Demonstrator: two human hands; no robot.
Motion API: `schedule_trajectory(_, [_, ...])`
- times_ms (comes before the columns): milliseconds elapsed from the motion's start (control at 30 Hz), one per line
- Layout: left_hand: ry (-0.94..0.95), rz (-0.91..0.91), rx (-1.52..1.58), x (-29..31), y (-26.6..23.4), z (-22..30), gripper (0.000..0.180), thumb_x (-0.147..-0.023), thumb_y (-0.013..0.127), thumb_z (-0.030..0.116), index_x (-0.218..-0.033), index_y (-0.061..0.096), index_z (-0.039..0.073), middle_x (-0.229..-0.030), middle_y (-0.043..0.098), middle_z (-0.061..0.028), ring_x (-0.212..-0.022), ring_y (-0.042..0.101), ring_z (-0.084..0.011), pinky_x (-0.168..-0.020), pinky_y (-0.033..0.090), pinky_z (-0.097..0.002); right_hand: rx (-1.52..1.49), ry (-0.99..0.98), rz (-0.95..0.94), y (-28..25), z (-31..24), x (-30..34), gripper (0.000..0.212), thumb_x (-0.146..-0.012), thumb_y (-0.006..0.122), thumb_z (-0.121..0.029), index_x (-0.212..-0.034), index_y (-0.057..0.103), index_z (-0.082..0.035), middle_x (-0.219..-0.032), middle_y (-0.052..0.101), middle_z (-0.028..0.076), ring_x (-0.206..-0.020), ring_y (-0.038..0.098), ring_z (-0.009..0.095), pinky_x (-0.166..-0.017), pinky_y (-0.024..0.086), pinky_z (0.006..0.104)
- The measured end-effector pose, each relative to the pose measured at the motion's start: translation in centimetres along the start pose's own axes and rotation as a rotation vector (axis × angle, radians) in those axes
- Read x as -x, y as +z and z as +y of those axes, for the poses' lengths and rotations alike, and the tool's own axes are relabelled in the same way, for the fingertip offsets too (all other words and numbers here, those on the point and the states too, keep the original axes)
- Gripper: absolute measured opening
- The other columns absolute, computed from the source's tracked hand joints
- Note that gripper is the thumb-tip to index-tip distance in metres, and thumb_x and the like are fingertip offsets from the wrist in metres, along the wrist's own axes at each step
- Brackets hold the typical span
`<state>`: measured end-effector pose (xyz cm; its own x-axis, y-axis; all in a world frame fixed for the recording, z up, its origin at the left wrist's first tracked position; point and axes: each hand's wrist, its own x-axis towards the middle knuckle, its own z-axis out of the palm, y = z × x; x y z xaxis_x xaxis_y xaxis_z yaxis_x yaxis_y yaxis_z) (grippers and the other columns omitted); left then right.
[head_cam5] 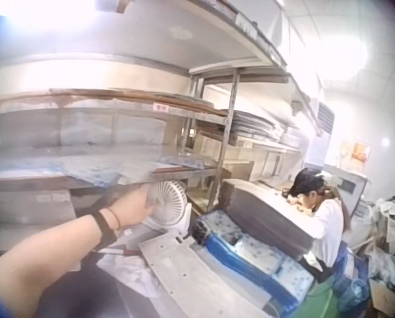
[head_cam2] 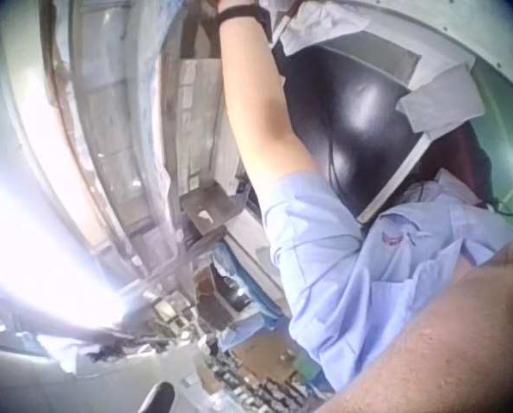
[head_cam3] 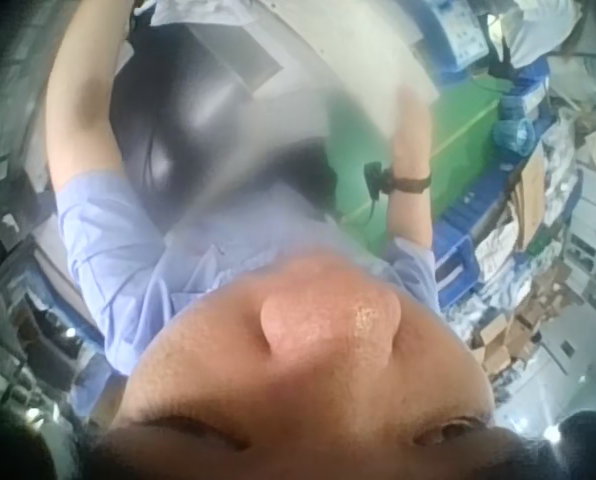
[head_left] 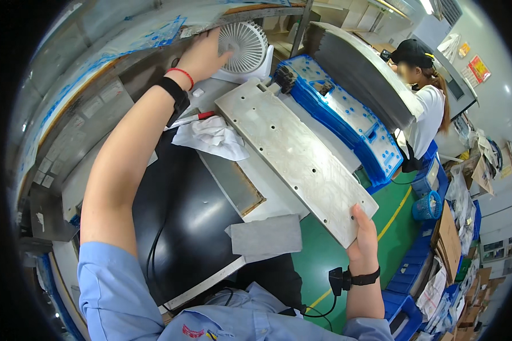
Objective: Inspecting, stacking, and organizing internal keyboard membranes and metal plates on a factory workbench.
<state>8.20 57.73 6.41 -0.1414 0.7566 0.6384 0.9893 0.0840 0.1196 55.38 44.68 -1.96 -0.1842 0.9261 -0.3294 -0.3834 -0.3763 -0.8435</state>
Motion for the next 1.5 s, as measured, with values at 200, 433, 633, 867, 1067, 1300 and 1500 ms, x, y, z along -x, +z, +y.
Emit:
schedule_trajectory(200, [-0.152, -0.356, 0.398, 4.5, -0.4, 1.3, 0.038, -0.093, 0.057, 0.023, -0.117, 0.057, -0.006, -0.119, 0.059, -0.0226, -0.114, 0.056, -0.0327, -0.097, 0.041, -0.0379, -0.007, 0.013, -0.015, -0.8, 0.3, -0.1, 0.050, -0.094, 0.060, -0.023, -0.133, 0.044, 0.002, -0.127, 0.056, 0.013, -0.112, 0.058, 0.024, -0.093, 0.048, 0.0395])
schedule_trajectory(433, [-0.352, -0.663, 0.588, 8.3, 2.6, 1.1, 0.063, -0.099, 0.038, 0.051, -0.126, 0.054, -0.004, -0.122, 0.060, -0.0154, -0.111, 0.055, -0.0235, -0.097, 0.040, -0.0335, -0.025, 0.026, 0.002, 0.1, 0.2, 1.0, 0.049, -0.094, 0.061, -0.022, -0.133, 0.045, 0.001, -0.126, 0.057, 0.010, -0.112, 0.058, 0.023, -0.095, 0.047, 0.0383])
schedule_trajectory(633, [-0.430, -0.660, 0.761, 8.0, 2.8, 3.2, 0.071, -0.096, 0.038, 0.057, -0.119, 0.059, -0.006, -0.116, 0.063, -0.0207, -0.105, 0.060, -0.0318, -0.092, 0.044, -0.0381, -0.020, -0.014, 0.014, -1.4, 0.2, 1.4, 0.049, -0.093, 0.062, -0.023, -0.132, 0.046, 0.002, -0.125, 0.057, 0.011, -0.111, 0.058, 0.023, -0.094, 0.047, 0.0381])
schedule_trajectory(867, [-0.498, -0.622, 0.789, 7.7, 2.1, 5.0, 0.067, -0.095, 0.041, 0.058, -0.120, 0.061, -0.001, -0.102, 0.063, -0.0100, -0.090, 0.057, -0.0200, -0.080, 0.046, -0.0335, -0.020, -0.017, -0.007, -1.7, -0.7, 0.2, 0.048, -0.093, 0.062, -0.022, -0.132, 0.047, 0.002, -0.125, 0.058, 0.011, -0.111, 0.058, 0.023, -0.094, 0.047, 0.0385])
schedule_trajectory(1067, [-0.552, -0.595, 0.964, 8.2, 3.4, 3.3, 0.060, -0.096, 0.046, 0.052, -0.116, 0.062, -0.002, -0.097, 0.063, -0.0068, -0.089, 0.056, -0.0181, -0.083, 0.046, -0.0316, -0.030, 0.005, -0.015, -1.8, -0.4, -0.1, 0.047, -0.095, 0.059, -0.027, -0.132, 0.048, -0.001, -0.126, 0.058, 0.011, -0.112, 0.058, 0.022, -0.094, 0.047, 0.0381])
schedule_trajectory(1300, [-0.536, -0.437, 0.942, 9.0, -1.2, 0.1, 0.021, -0.094, 0.058, 0.026, -0.107, 0.062, 0.010, -0.102, 0.063, 0.0009, -0.096, 0.057, -0.0089, -0.081, 0.045, -0.0262, -0.220, -0.030, -0.029, -2.7, 1.1, 0.1, 0.060, -0.099, 0.038, -0.052, -0.135, 0.045, -0.005, -0.128, 0.057, 0.007, -0.119, 0.053, 0.020, -0.101, 0.040, 0.0354])
schedule_trajectory(1500, [-0.561, -0.417, 1.257, 11.3, -9.1, 4.0, 0.021, -0.098, 0.052, 0.022, -0.109, 0.060, 0.005, -0.095, 0.063, -0.0010, -0.088, 0.059, -0.0110, -0.080, 0.047, -0.0247, -0.329, -0.110, 0.036, -5.9, 5.9, -1.3, 0.075, -0.096, 0.034, -0.060, -0.142, 0.031, 0.000, -0.140, 0.044, 0.014, -0.130, 0.042, 0.025, -0.107, 0.031, 0.0400])
